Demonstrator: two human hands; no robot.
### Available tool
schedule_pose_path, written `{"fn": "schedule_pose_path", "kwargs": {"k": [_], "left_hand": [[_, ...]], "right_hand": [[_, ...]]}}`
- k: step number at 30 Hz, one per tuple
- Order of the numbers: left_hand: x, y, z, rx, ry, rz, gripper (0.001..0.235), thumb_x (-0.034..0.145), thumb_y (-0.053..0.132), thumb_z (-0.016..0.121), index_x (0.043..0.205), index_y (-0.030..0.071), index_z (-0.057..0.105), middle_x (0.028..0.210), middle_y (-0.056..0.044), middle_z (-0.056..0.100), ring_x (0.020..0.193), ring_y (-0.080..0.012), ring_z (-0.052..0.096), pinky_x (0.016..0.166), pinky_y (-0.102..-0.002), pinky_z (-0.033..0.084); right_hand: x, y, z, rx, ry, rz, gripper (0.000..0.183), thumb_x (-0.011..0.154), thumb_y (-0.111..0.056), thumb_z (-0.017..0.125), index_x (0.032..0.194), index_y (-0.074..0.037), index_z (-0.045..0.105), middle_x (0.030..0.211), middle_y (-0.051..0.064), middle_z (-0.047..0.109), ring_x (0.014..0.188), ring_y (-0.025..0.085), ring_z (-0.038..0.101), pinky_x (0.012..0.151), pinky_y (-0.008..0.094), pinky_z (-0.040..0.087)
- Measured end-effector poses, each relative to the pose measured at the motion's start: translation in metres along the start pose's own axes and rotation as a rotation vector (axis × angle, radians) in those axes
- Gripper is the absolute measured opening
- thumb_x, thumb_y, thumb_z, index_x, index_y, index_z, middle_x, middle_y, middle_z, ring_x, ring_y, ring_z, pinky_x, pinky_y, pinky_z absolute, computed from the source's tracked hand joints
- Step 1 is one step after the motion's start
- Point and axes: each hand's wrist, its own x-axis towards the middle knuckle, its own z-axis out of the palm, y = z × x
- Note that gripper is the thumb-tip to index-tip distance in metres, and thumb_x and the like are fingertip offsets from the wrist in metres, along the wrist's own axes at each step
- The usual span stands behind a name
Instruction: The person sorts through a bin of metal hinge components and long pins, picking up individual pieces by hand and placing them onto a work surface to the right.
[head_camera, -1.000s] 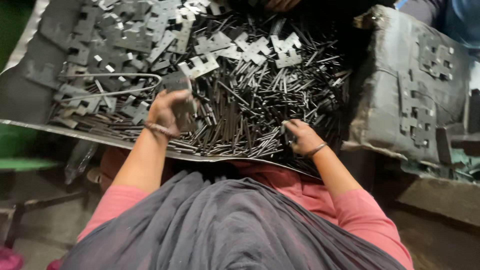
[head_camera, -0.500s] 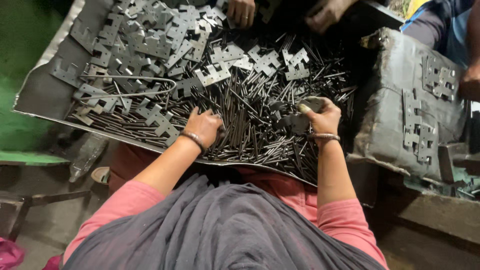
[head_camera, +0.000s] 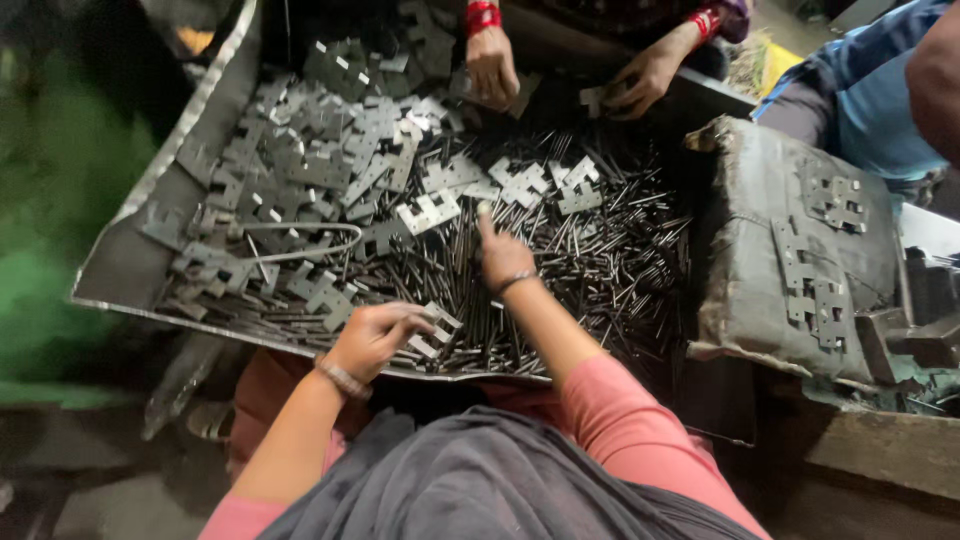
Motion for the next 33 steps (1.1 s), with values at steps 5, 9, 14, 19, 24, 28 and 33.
{"fn": "schedule_pose_path", "kwargs": {"k": [5,9,14,19,24,28,33], "left_hand": [[-0.033,-0.003,-0.029,-1.071,0.252,-0.046,0.066,0.084,-0.017,0.064,0.144,0.009,0.062,0.139,-0.016,0.065,0.102,-0.0214,0.069,0.083,-0.032,0.057],[-0.037,0.004,-0.036,-1.315,0.261,0.079,0.05,0.087,-0.023,0.058,0.13,0.002,0.058,0.146,-0.026,0.059,0.122,-0.03,0.067,0.1,-0.046,0.057],[-0.031,0.028,-0.026,-1.372,0.34,0.038,0.074,0.068,-0.017,0.051,0.139,0.005,0.054,0.14,-0.023,0.06,0.133,-0.039,0.056,0.115,-0.054,0.042],[-0.03,0.034,0.016,-1.491,0.243,-0.183,0.057,0.083,0.014,0.061,0.138,0.004,0.054,0.134,-0.02,0.063,0.125,-0.0381,0.06,0.112,-0.053,0.041],[-0.033,0.029,0.077,-1.864,-0.067,-0.107,0.066,0.112,0.058,0.065,0.135,-0.003,0.055,0.124,-0.019,0.064,0.117,-0.039,0.06,0.107,-0.055,0.044],[-0.03,0.035,0.09,-1.484,0.183,-0.478,0.075,0.086,0.073,0.061,0.121,0.006,0.061,0.115,-0.011,0.069,0.111,-0.0314,0.061,0.097,-0.05,0.047],[-0.04,0.063,0.107,-1.387,0.038,-0.424,0.065,0.086,0.062,0.063,0.122,0.008,0.056,0.121,-0.013,0.067,0.12,-0.032,0.06,0.104,-0.05,0.046]], "right_hand": [[-0.009,0.002,0.043,-0.088,0.216,-0.019,0.079,0.085,-0.008,0.062,0.157,-0.01,0.03,0.089,0.016,0.072,0.079,0.032,0.071,0.071,0.045,0.056],[-0.001,0.014,0.041,0.102,0.179,-0.036,0.087,0.072,-0.018,0.077,0.146,0.005,0.037,0.087,0.016,0.072,0.083,0.033,0.07,0.078,0.046,0.053],[-0.018,-0.009,0.004,0.225,0.358,-0.085,0.063,0.078,-0.009,0.073,0.137,0.001,0.051,0.092,0.016,0.072,0.087,0.035,0.07,0.075,0.045,0.055],[-0.089,-0.038,-0.069,0.776,0.239,-0.209,0.035,0.083,-0.019,0.075,0.113,-0.003,0.064,0.091,0.02,0.072,0.089,0.04,0.071,0.076,0.047,0.057],[-0.176,-0.075,-0.113,0.514,-0.049,-0.388,0.035,0.089,-0.034,0.071,0.097,0.0,0.067,0.094,0.023,0.069,0.091,0.041,0.068,0.08,0.05,0.056],[-0.227,-0.067,-0.101,0.43,0.103,-0.472,0.047,0.078,-0.02,0.071,0.114,0.008,0.061,0.109,0.028,0.063,0.09,0.041,0.065,0.082,0.047,0.055],[-0.258,-0.038,-0.085,0.656,0.282,-0.456,0.066,0.086,-0.007,0.063,0.144,0.015,0.043,0.113,0.026,0.063,0.099,0.04,0.064,0.087,0.045,0.055]]}}
